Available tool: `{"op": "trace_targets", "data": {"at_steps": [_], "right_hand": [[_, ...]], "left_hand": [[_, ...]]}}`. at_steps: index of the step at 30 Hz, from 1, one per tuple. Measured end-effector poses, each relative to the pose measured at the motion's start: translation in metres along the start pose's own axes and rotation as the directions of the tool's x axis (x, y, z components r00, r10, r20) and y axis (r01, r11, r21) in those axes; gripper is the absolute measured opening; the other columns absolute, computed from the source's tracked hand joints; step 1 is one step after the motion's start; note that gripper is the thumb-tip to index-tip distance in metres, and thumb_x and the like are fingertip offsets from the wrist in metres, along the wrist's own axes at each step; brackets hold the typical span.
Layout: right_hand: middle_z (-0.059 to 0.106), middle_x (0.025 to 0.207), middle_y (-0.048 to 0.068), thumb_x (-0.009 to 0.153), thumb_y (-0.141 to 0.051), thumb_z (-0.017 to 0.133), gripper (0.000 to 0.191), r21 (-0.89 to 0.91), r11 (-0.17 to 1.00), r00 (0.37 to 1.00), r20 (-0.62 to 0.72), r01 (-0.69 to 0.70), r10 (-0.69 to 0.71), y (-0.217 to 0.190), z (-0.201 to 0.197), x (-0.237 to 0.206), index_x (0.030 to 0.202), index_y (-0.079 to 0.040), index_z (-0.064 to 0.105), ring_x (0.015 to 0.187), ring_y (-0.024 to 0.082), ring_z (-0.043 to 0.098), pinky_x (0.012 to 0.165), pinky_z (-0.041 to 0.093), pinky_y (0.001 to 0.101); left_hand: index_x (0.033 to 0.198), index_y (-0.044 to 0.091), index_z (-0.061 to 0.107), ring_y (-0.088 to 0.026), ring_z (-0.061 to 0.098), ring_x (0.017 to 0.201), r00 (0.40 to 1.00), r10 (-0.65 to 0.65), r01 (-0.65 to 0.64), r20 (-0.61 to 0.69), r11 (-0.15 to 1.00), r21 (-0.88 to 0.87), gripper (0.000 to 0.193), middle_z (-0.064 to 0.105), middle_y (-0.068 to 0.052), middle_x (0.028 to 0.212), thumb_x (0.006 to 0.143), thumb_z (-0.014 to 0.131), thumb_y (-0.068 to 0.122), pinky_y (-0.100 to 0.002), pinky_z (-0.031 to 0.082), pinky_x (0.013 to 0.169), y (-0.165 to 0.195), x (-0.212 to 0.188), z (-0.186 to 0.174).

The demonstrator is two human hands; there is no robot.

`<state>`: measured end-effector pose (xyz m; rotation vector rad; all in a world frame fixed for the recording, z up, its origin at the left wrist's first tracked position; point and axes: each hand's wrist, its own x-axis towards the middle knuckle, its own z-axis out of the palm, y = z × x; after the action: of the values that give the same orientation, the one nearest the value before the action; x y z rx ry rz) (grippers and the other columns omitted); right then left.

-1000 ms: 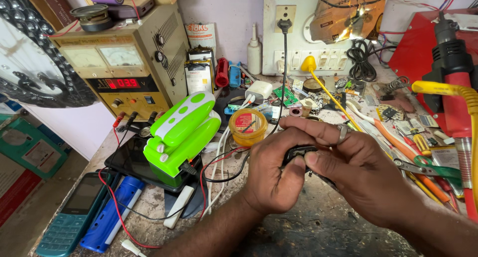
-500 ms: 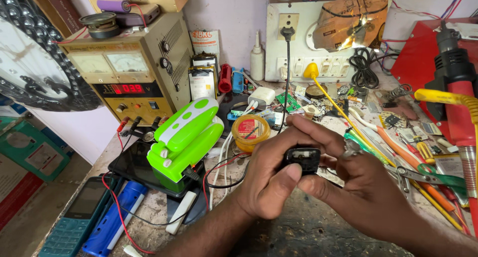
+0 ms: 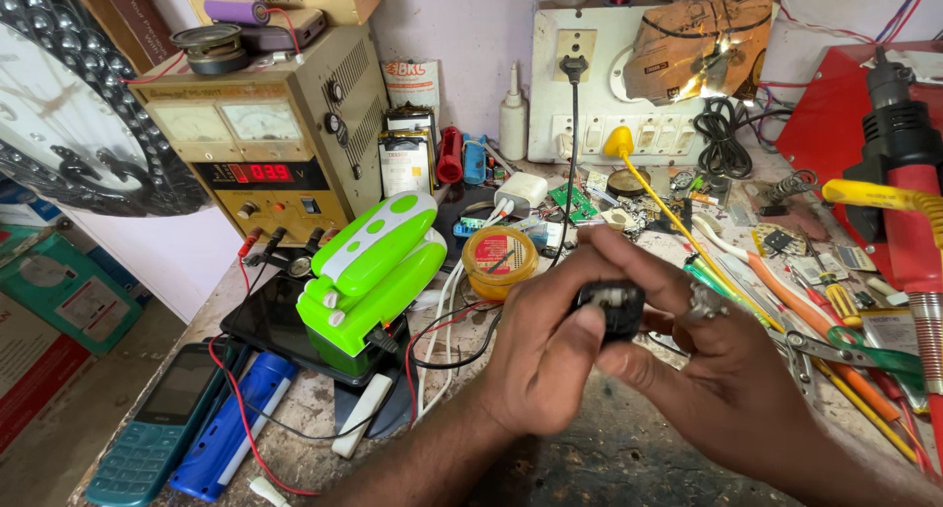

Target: The person repairs a black handheld electric trimmer at a cluttered workbench. They open the trimmer body, manipulate its internal components and wiring by hand, then use a screwdriver and tweezers to work on the device and reassemble it.

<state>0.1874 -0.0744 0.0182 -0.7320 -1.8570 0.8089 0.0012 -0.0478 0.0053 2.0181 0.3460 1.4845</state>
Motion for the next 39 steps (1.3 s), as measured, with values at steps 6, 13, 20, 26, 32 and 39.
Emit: {"op": "trace_targets", "data": {"at_steps": [6,13,20,26,32,39], "right_hand": [[0.057,0.152,0.006,0.088,-0.013,0.075,0.061,-0.064,0.998,0.996,-0.093,-0.012,0.006,0.018,-0.009,0.005,0.145,-0.005,0.056,0.124,0.014,0.06,0.101,0.054,0.0346],[0.069,0.129,0.017,0.097,-0.008,0.071,0.053,0.199,0.963,0.963,-0.164,-0.182,0.216,0.034,-0.036,0.015,0.15,-0.005,0.063,0.113,0.018,0.064,0.096,0.054,0.0363],[0.065,0.141,0.006,0.094,-0.012,0.067,0.053,0.08,0.996,0.99,-0.138,-0.029,0.04,0.03,-0.05,0.021,0.146,-0.005,0.056,0.129,0.015,0.06,0.105,0.05,0.0369],[0.06,0.147,0.007,0.095,-0.011,0.067,0.052,-0.163,0.98,0.987,-0.092,0.114,-0.13,0.026,-0.054,0.021,0.145,-0.008,0.055,0.132,0.017,0.06,0.111,0.05,0.0375],[0.066,0.143,0.006,0.09,-0.009,0.073,0.051,-0.317,0.937,0.975,-0.116,0.144,-0.189,0.027,-0.055,0.018,0.14,-0.01,0.062,0.124,0.016,0.066,0.107,0.053,0.0351],[0.067,0.142,0.007,0.093,-0.007,0.07,0.05,-0.223,0.968,0.974,-0.167,0.111,-0.15,0.024,-0.045,0.019,0.142,-0.009,0.061,0.123,0.014,0.065,0.106,0.053,0.031]], "left_hand": [[0.14,-0.001,0.04,-0.024,0.061,0.113,0.998,-0.054,0.056,0.016,0.992,-0.11,0.046,0.06,-0.013,0.124,0.098,0.043,0.017,-0.037,0.049,0.103,0.001,0.008,-0.006],[0.152,0.003,0.036,-0.014,0.063,0.113,0.93,-0.297,0.362,0.215,0.841,-0.402,0.053,0.058,-0.006,0.127,0.103,0.057,0.006,-0.03,0.052,0.093,-0.006,0.016,-0.004],[0.158,0.008,0.046,-0.009,0.062,0.117,0.976,-0.209,0.216,0.062,0.966,-0.144,0.058,0.065,-0.009,0.142,0.104,0.066,0.012,-0.026,0.052,0.1,-0.001,0.015,-0.004],[0.155,0.01,0.049,-0.009,0.068,0.107,0.971,-0.231,0.229,0.055,0.972,0.044,0.061,0.071,-0.01,0.136,0.097,0.067,0.015,-0.026,0.054,0.094,0.006,0.018,-0.004],[0.155,0.008,0.049,-0.02,0.072,0.123,0.992,-0.102,0.093,0.073,0.989,0.117,0.058,0.07,-0.015,0.138,0.1,0.065,0.011,-0.032,0.054,0.106,0.006,0.017,-0.007],[0.155,0.008,0.047,-0.022,0.073,0.121,0.991,-0.119,0.111,0.058,0.986,0.126,0.059,0.069,-0.015,0.139,0.099,0.065,0.012,-0.033,0.055,0.104,0.004,0.017,-0.004]]}}
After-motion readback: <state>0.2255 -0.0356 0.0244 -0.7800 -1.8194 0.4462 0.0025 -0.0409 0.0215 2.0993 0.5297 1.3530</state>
